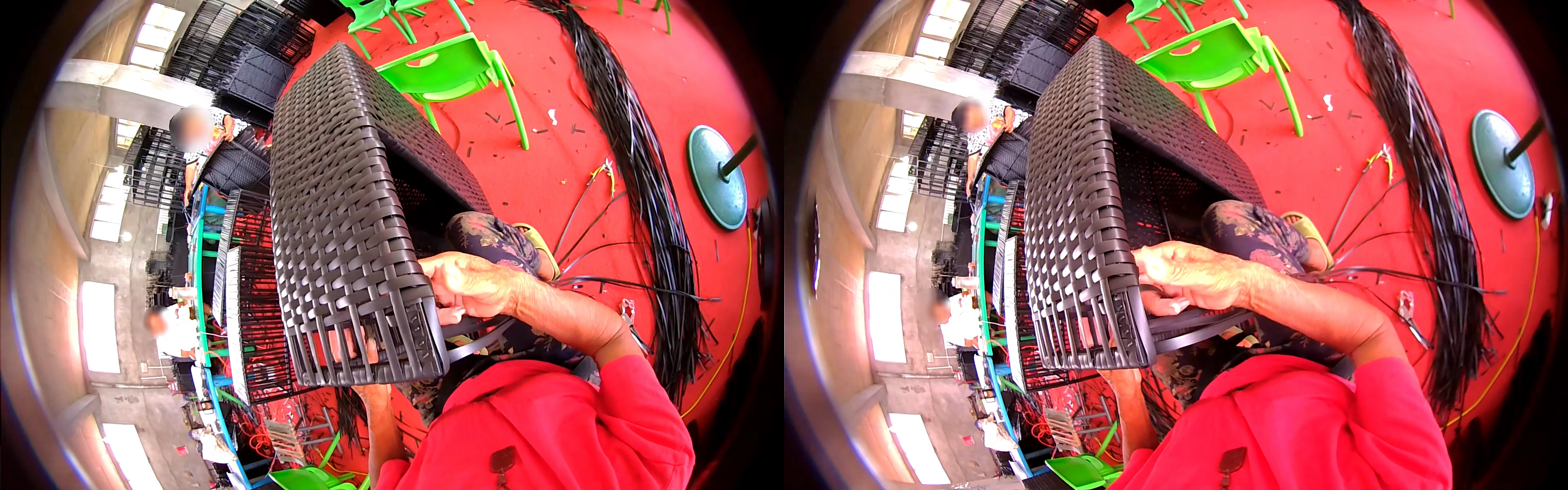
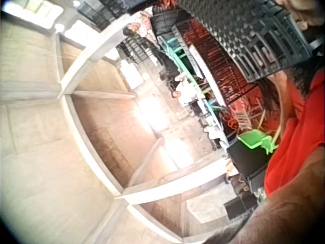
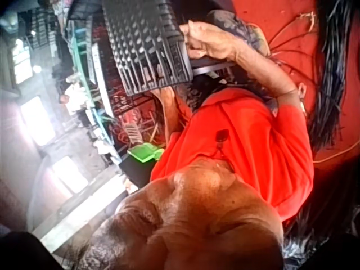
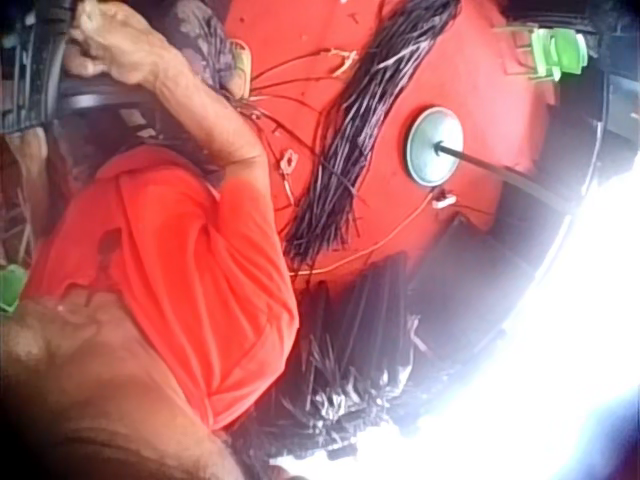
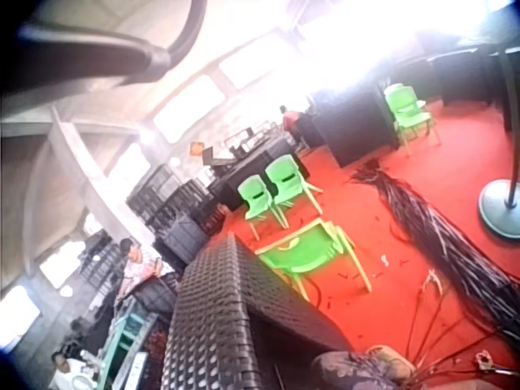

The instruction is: The person weaves synthetic wicker strips into the frame of a furniture piece by hand, pulling long strips through the existing weave and tucking them into the edges.

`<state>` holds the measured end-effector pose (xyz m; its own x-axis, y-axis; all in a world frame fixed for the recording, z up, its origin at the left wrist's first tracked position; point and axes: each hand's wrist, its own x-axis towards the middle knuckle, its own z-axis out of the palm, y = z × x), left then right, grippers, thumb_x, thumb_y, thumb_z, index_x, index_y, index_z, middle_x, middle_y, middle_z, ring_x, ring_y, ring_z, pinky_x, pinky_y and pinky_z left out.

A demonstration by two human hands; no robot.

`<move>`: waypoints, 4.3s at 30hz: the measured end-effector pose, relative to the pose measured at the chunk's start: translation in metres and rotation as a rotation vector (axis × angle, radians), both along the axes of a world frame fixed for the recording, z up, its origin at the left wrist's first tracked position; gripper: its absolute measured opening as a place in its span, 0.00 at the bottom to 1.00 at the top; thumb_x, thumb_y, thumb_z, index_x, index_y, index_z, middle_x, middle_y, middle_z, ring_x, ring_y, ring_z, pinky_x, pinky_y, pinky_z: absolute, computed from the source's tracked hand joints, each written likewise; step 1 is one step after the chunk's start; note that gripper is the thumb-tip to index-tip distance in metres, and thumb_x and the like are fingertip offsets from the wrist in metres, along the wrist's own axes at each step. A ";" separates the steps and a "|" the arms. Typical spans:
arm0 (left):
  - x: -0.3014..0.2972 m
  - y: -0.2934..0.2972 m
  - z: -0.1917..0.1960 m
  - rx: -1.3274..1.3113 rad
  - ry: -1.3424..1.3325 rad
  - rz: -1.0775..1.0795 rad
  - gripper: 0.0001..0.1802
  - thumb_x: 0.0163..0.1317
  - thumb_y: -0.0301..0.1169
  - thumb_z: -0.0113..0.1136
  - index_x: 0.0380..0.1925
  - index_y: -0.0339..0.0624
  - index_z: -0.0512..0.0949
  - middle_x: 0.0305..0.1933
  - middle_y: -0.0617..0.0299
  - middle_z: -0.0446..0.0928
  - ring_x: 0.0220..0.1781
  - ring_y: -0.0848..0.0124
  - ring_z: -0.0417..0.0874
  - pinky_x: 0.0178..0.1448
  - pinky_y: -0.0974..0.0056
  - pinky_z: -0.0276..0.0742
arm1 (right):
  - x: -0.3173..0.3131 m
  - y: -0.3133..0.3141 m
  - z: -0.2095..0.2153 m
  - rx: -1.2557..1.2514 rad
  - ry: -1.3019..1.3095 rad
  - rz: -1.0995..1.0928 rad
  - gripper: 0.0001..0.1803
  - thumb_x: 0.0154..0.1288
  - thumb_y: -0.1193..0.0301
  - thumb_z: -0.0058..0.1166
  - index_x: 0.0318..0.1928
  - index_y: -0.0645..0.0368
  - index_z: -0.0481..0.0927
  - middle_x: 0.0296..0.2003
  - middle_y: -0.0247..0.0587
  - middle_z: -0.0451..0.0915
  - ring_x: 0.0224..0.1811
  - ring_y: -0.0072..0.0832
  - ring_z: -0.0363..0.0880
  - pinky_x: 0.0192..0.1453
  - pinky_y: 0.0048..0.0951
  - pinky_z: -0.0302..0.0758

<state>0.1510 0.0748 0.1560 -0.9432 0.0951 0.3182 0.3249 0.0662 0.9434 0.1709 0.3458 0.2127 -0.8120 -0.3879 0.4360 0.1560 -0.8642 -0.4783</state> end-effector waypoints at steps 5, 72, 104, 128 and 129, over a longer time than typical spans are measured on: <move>0.002 0.014 0.011 0.148 -0.080 0.015 0.34 0.56 0.18 0.54 0.63 0.43 0.55 0.57 0.54 0.67 0.56 0.65 0.71 0.57 0.61 0.70 | 0.002 0.000 0.001 0.053 0.026 -0.077 0.27 0.66 0.45 0.38 0.39 0.59 0.73 0.21 0.24 0.64 0.19 0.14 0.53 0.22 0.17 0.52; -0.046 0.118 0.188 -0.979 0.737 -0.681 0.23 0.62 0.34 0.50 0.55 0.33 0.69 0.60 0.50 0.67 0.64 0.54 0.64 0.66 0.56 0.56 | 0.018 0.057 0.043 0.827 0.036 -0.264 0.15 0.63 0.58 0.53 0.37 0.59 0.77 0.24 0.25 0.71 0.24 0.12 0.64 0.26 0.18 0.62; -0.051 0.138 0.194 -0.472 0.126 -1.067 0.16 0.66 0.37 0.48 0.22 0.42 0.76 0.29 0.67 0.75 0.51 0.68 0.74 0.70 0.51 0.37 | 0.023 0.074 0.096 1.026 0.491 -0.902 0.10 0.58 0.66 0.57 0.31 0.60 0.78 0.21 0.32 0.75 0.22 0.21 0.73 0.26 0.27 0.68; -0.043 0.143 0.194 -0.438 0.233 -0.976 0.10 0.60 0.35 0.57 0.28 0.39 0.79 0.35 0.60 0.76 0.53 0.60 0.74 0.67 0.48 0.47 | -0.011 0.036 0.004 0.277 -0.044 0.103 0.10 0.60 0.66 0.57 0.37 0.60 0.78 0.28 0.37 0.80 0.25 0.22 0.80 0.29 0.20 0.79; -0.044 0.145 0.197 -0.471 0.252 -0.989 0.09 0.59 0.34 0.58 0.29 0.39 0.80 0.35 0.60 0.76 0.52 0.60 0.74 0.67 0.48 0.49 | -0.011 0.036 0.004 0.264 -0.058 0.117 0.11 0.60 0.66 0.57 0.37 0.60 0.78 0.29 0.37 0.80 0.25 0.22 0.80 0.29 0.21 0.79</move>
<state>0.1074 0.2196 0.3531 -0.3005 0.9271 0.2241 0.6104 0.0063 0.7921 0.1600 0.3819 0.2165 -0.7758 -0.5742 0.2617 0.2808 -0.6856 -0.6716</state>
